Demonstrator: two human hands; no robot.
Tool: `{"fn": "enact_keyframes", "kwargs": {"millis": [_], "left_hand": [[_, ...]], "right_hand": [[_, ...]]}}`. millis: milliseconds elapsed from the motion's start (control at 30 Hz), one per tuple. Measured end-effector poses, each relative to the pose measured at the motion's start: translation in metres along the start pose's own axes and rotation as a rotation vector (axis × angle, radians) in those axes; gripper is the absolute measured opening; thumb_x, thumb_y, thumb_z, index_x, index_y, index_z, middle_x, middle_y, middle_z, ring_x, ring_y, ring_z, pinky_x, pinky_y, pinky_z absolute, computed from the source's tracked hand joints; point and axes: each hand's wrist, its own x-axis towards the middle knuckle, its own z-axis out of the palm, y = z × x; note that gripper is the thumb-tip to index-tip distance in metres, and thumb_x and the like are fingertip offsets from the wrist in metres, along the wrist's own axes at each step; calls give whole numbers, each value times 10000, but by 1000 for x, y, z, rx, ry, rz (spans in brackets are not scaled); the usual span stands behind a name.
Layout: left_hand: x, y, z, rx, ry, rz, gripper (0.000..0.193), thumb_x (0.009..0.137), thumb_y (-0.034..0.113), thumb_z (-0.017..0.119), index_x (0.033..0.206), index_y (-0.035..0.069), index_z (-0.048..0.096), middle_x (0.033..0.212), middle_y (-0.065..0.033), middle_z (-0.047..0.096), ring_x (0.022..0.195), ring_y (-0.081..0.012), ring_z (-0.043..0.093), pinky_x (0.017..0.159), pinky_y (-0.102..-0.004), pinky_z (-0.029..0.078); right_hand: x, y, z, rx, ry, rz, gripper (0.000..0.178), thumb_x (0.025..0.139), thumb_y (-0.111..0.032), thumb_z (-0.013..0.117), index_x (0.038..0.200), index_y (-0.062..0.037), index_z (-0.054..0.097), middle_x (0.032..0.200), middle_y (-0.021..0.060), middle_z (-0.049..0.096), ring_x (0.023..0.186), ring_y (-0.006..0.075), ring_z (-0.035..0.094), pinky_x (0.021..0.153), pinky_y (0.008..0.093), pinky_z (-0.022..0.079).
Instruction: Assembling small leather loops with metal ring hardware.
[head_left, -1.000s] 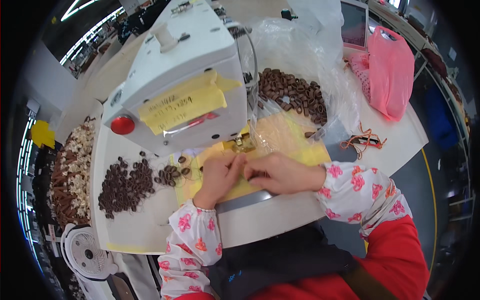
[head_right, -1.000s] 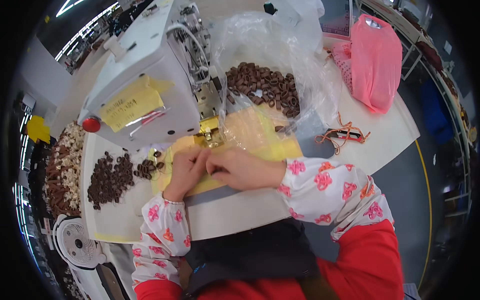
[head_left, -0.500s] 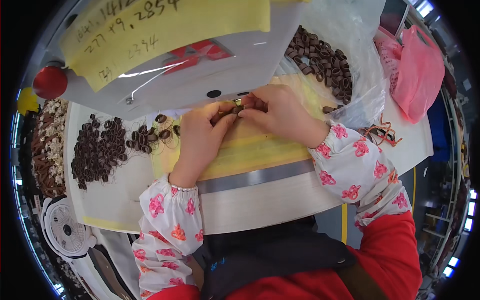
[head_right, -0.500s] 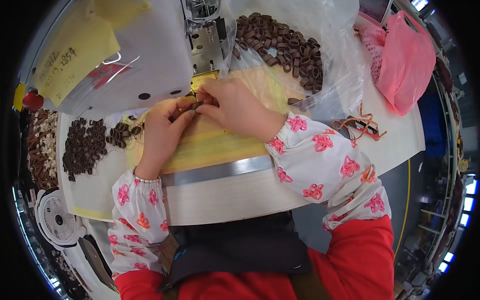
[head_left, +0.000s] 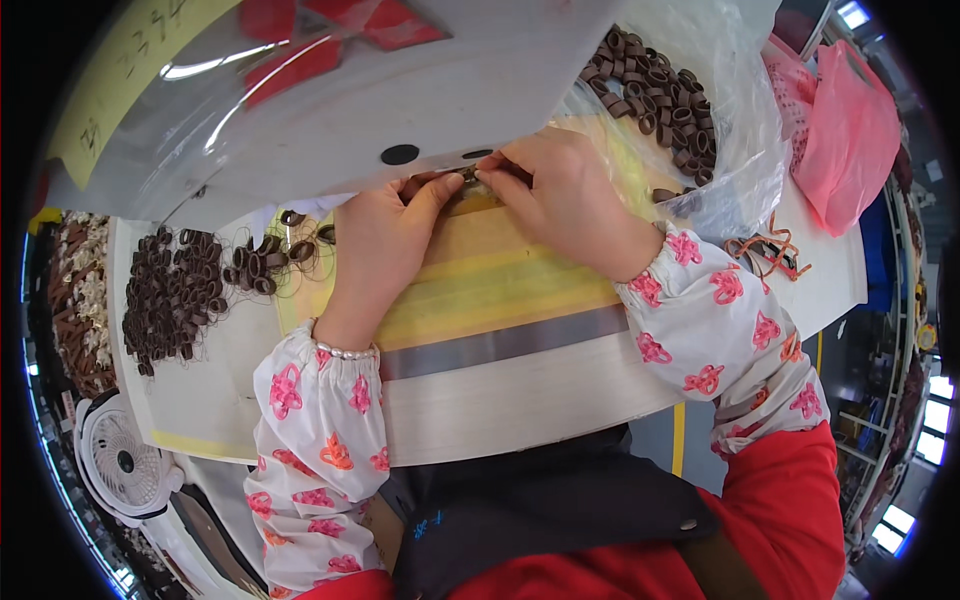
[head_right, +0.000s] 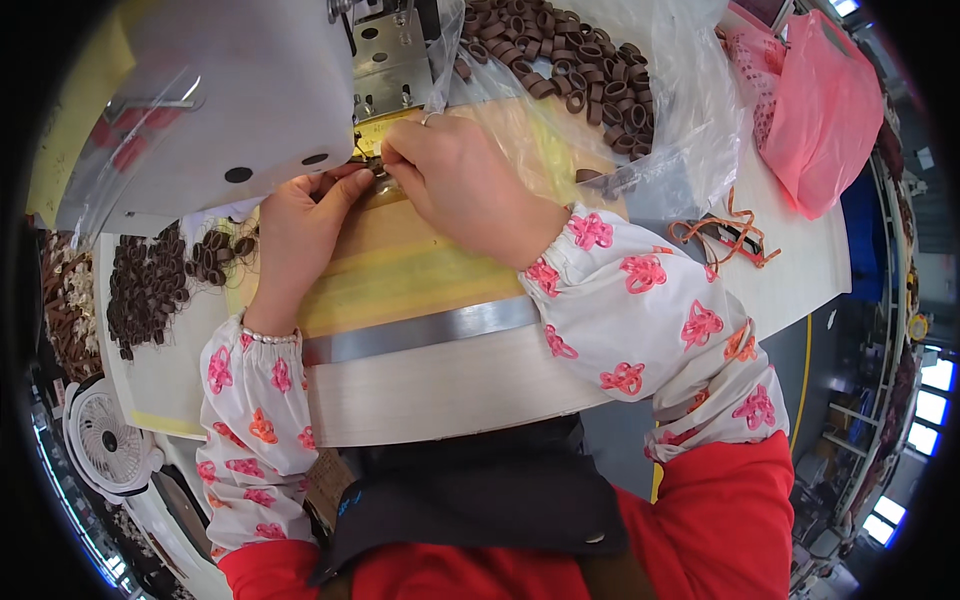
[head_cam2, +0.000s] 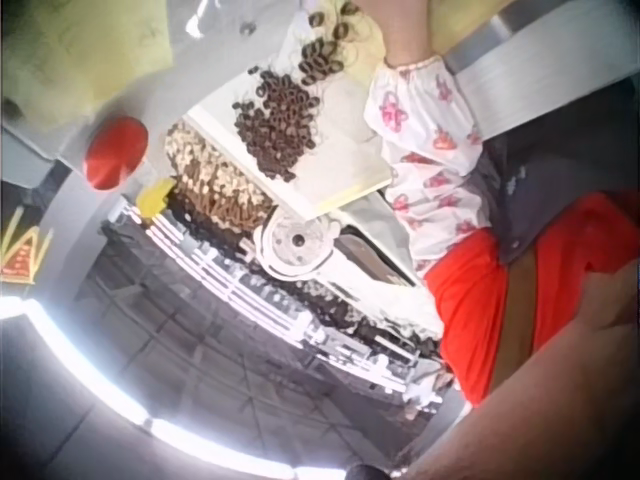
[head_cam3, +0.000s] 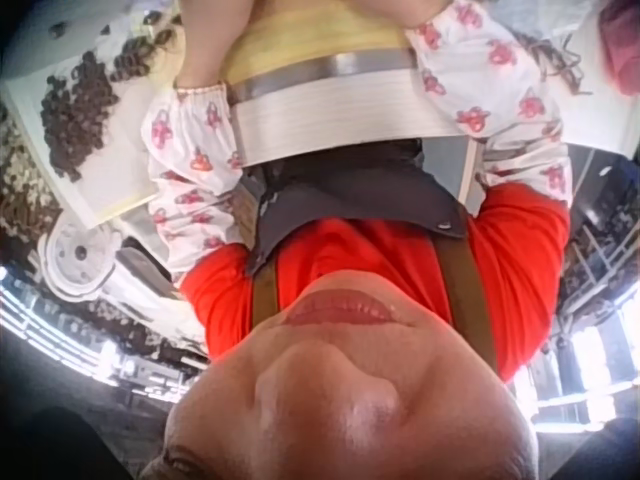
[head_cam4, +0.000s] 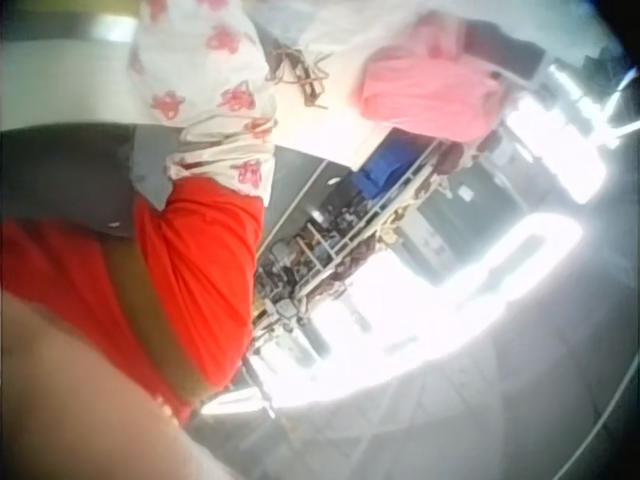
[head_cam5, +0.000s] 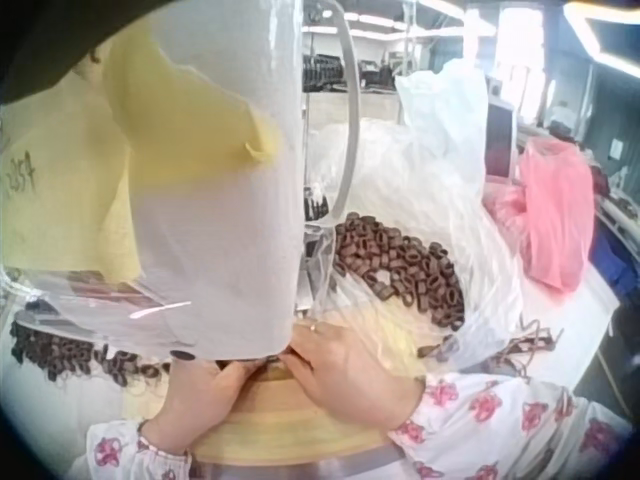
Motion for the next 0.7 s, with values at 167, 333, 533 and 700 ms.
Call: {"fn": "enact_keyframes", "kwargs": {"millis": [167,333,533,700], "left_hand": [[1,0,0,24,-2,-2,290,788,292,653,908,28,670,693,-2,641,608,-18,492,574,-186,405],[3,0,-1,113,-1,-45,298,790,308,650,893,30,670,673,-5,633,597,-22,491,565,-191,404],[3,-4,1,88,8,38,308,793,314,644,887,22,667,662,-15,630,577,-42,494,557,-212,408],[2,1,-1,143,15,53,320,789,320,648,838,4,661,619,-26,609,553,-59,489,544,-230,407]], "right_hand": [[1,-1,0,-38,-4,-12,108,731,-65,625,747,40,600,629,174,578,550,303,556,516,339,436],[1,-5,0,-73,-36,24,75,755,-60,566,742,5,533,666,170,563,658,341,554,583,408,446],[3,-7,-4,-159,-100,31,108,748,-66,574,751,16,504,661,186,567,645,352,569,556,419,452],[5,-7,-6,-162,-138,72,127,732,-68,596,745,21,507,641,194,562,636,358,571,558,416,460]]}}
